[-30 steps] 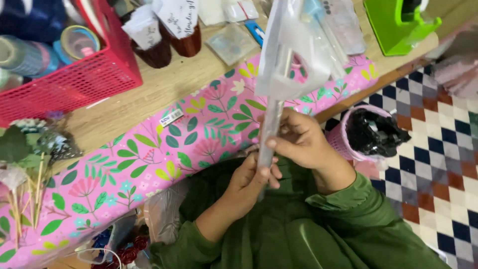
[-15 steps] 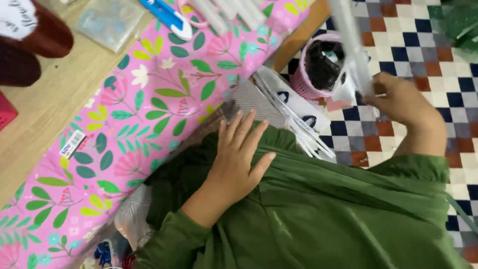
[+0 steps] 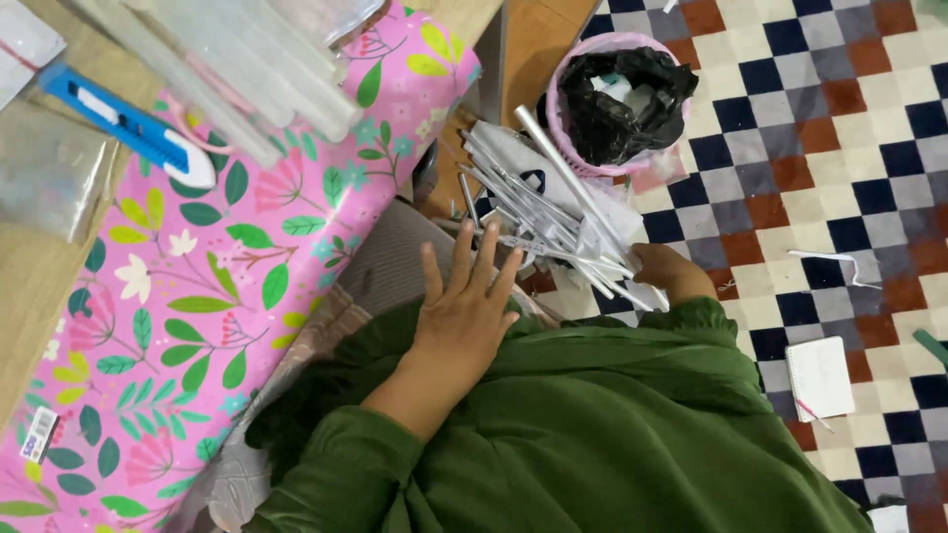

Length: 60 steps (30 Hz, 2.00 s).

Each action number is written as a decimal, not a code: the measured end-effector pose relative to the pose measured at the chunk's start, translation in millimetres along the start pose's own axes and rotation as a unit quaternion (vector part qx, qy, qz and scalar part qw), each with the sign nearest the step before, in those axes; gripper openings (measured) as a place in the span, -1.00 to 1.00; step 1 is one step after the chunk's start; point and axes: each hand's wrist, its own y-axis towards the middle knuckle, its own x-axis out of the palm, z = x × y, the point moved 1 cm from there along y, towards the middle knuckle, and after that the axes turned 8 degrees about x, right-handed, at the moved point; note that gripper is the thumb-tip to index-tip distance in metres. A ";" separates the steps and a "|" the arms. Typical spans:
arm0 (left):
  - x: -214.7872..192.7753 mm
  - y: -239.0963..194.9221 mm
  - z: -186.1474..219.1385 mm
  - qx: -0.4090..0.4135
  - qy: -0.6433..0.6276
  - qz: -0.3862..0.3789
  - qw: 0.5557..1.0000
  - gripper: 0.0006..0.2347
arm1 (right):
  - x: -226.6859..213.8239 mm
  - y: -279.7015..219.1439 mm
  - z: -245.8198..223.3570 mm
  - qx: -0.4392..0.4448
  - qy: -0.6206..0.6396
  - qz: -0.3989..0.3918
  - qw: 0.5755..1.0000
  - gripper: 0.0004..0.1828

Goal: Applying adhesive labels to white plastic bouquet sleeves at a workstation

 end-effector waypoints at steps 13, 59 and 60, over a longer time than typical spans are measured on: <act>7.1 46.9 -8.0 -0.038 -0.007 -0.121 0.992 -0.38 | -29.4 25.3 -21.1 -0.064 0.122 0.130 0.982 -0.13; -91.8 -159.8 -29.4 -0.094 -0.064 0.244 0.963 -0.37 | -127.8 -256.8 -355.1 -0.532 0.062 0.579 0.615 -0.69; -91.5 -166.6 -30.9 -0.096 -0.059 0.246 0.963 -0.37 | -128.3 -252.4 -357.4 -0.524 0.048 0.589 0.613 -0.68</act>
